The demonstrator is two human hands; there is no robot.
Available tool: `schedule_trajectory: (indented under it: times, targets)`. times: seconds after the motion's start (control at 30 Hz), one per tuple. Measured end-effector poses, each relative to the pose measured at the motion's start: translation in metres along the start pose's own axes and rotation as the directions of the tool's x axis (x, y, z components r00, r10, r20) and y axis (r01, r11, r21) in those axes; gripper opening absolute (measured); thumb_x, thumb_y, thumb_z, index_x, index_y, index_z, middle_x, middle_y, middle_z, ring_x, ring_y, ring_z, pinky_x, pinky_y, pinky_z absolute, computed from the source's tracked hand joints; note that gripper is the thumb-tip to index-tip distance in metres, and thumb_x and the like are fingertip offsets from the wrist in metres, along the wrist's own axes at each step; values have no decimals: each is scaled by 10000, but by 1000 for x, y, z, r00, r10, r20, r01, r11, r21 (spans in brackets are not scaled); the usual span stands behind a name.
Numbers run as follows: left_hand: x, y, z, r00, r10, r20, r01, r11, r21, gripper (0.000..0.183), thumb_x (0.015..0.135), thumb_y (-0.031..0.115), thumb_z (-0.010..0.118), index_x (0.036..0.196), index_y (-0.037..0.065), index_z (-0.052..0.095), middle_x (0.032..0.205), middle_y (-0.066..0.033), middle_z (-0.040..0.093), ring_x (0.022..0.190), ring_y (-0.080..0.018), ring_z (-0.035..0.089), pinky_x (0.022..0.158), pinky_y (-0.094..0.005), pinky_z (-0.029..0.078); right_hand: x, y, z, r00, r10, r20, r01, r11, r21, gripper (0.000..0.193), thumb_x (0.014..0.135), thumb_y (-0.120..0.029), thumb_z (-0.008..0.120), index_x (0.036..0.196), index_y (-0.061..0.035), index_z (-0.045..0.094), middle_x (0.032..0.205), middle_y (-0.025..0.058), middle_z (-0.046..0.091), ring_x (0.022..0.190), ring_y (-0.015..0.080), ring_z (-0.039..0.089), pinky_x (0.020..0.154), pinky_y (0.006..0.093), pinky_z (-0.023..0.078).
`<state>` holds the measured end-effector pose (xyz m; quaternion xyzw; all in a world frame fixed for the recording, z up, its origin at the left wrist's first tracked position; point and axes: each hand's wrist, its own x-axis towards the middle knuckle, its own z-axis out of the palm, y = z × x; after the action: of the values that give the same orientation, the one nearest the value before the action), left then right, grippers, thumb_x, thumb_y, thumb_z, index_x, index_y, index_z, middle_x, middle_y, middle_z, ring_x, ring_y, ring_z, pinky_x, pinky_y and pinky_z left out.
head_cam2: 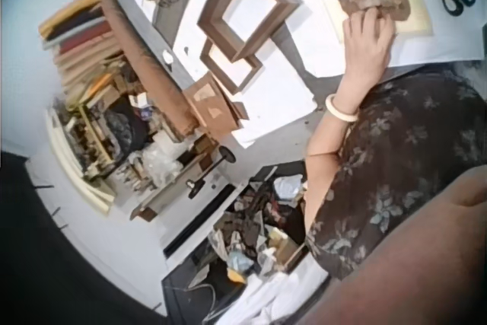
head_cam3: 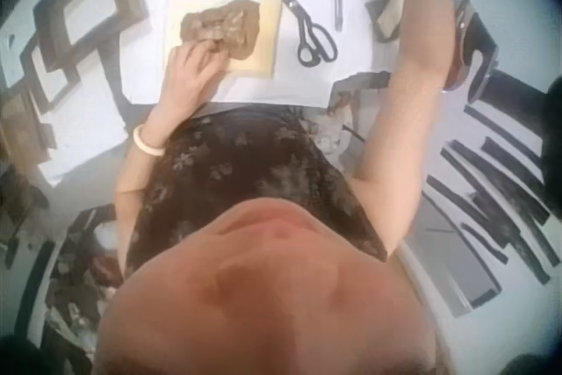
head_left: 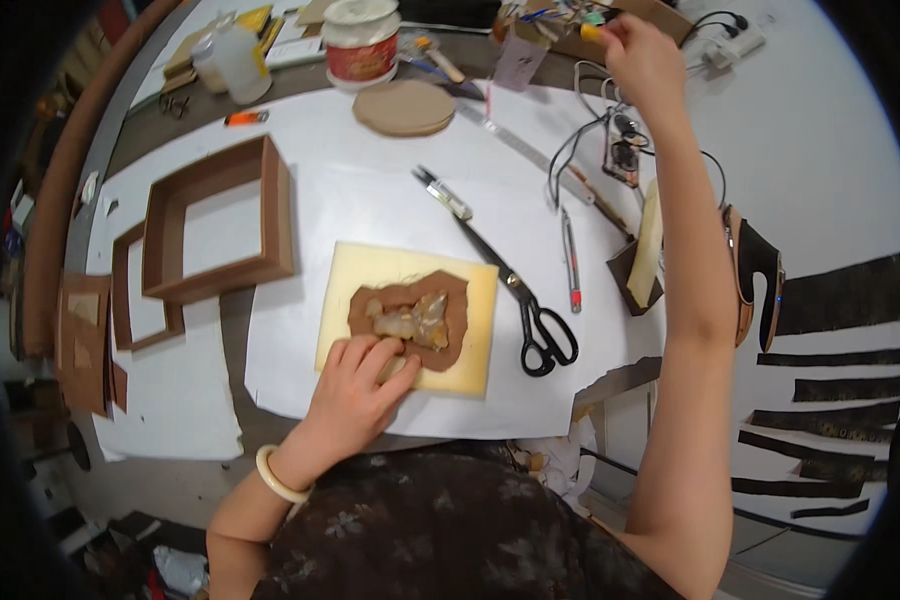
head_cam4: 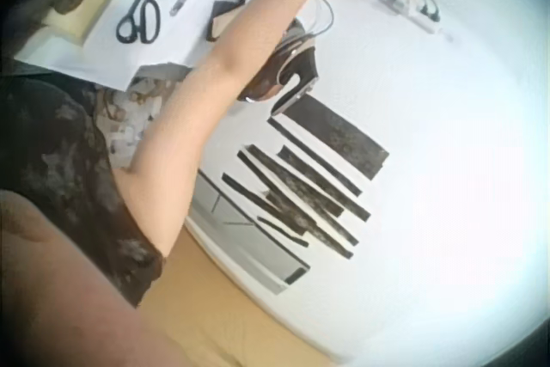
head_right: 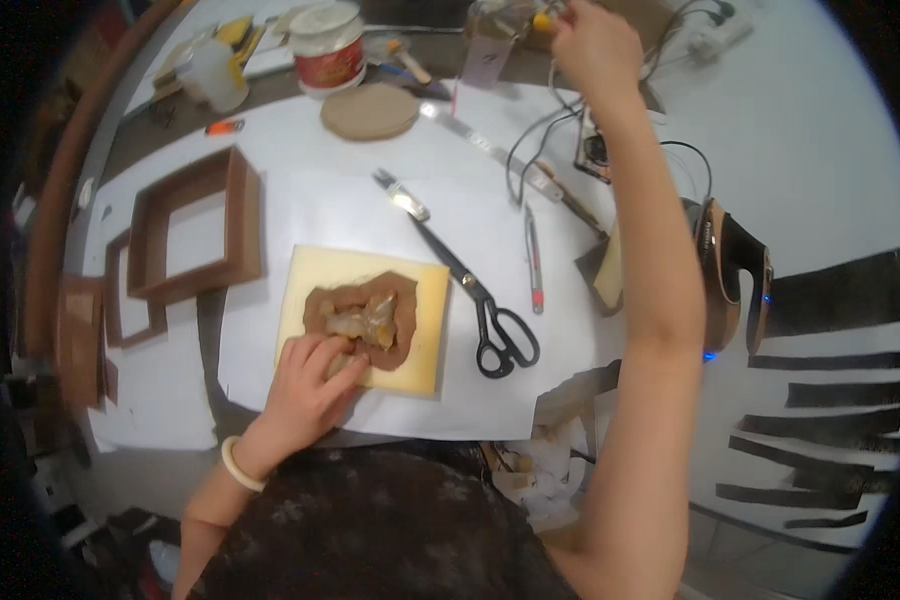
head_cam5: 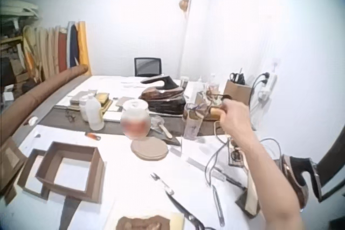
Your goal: The person uses a heated tool to emboss a design onto a piece of brown leather mounted on a foam pad. They then use scissors to trim the edges of the leather and a small hammer to refine the embossed details. Finally, they compare the finished piece to a reference template.
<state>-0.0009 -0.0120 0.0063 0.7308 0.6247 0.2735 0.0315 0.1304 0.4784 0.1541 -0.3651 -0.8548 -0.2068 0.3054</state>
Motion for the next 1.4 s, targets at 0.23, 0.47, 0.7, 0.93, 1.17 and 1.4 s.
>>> schedule_trajectory:
  times: [0.23, 0.47, 0.7, 0.93, 1.17, 1.4]
  targets:
    - [-14, -14, -37, 994, -69, 87, 56, 989, 140, 244, 865, 68, 697, 1105, 105, 666, 1308, -91, 645, 1191, -287, 614, 1073, -463, 456, 89, -37, 89, 972, 85, 219, -81, 996, -24, 282, 819, -212, 892, 990, -16, 785, 978, 242, 793, 961, 394, 787, 843, 490, 624]
    - [-30, -20, -39, 974, -215, -77, 216, 976, 7, 325, 793, 27, 774, 1098, 28, 660, 1337, -131, 671, 1268, -347, 634, 1162, -516, 462, 79, -14, 124, 945, -80, 318, 50, 994, 99, 717, 924, -571, 773, 946, 146, 779, 996, 352, 770, 982, 501, 756, 915, 531, 605]
    - [-32, 3, -8, 892, -425, -156, 406, 903, -139, 1001, 777, 452, 951, 1550, 33, 472, 1655, -265, 341, 1579, -524, 274, 1277, -623, 316, -71, -126, -17, 792, -607, -60, 435, 493, 753, 264, 935, -104, 828, 1189, -53, 773, 1112, 76, 798, 1001, 228, 755, 899, 344, 573]
    - [-34, -1, -4, 886, -449, -120, 420, 884, -207, 1122, 743, 396, 991, 1594, 22, 363, 1706, -261, 310, 1623, -503, 236, 1311, -609, 275, -211, -219, -82, 639, -755, 146, 230, 368, 901, 456, 751, -86, 922, 1162, -52, 726, 1161, 92, 701, 1048, 317, 686, 906, 416, 580]
    - [-35, -2, -7, 885, -452, -116, 429, 886, -175, 1010, 750, 368, 979, 1513, 33, 409, 1684, -263, 361, 1625, -496, 260, 1329, -614, 246, -213, -210, -73, 745, -665, 61, 144, 248, 958, 393, 811, -6, 857, 1180, -16, 724, 1159, 135, 739, 1079, 330, 692, 954, 410, 554]
    - [-38, -8, -23, 903, -430, -18, 416, 883, -218, 1018, 758, 344, 960, 1550, 58, 388, 1719, -244, 350, 1652, -465, 242, 1360, -619, 166, -192, -197, -35, 973, -183, 141, -86, 281, 956, 277, 912, -76, 838, 1160, 4, 744, 1065, 87, 789, 965, 171, 740, 896, 313, 595]
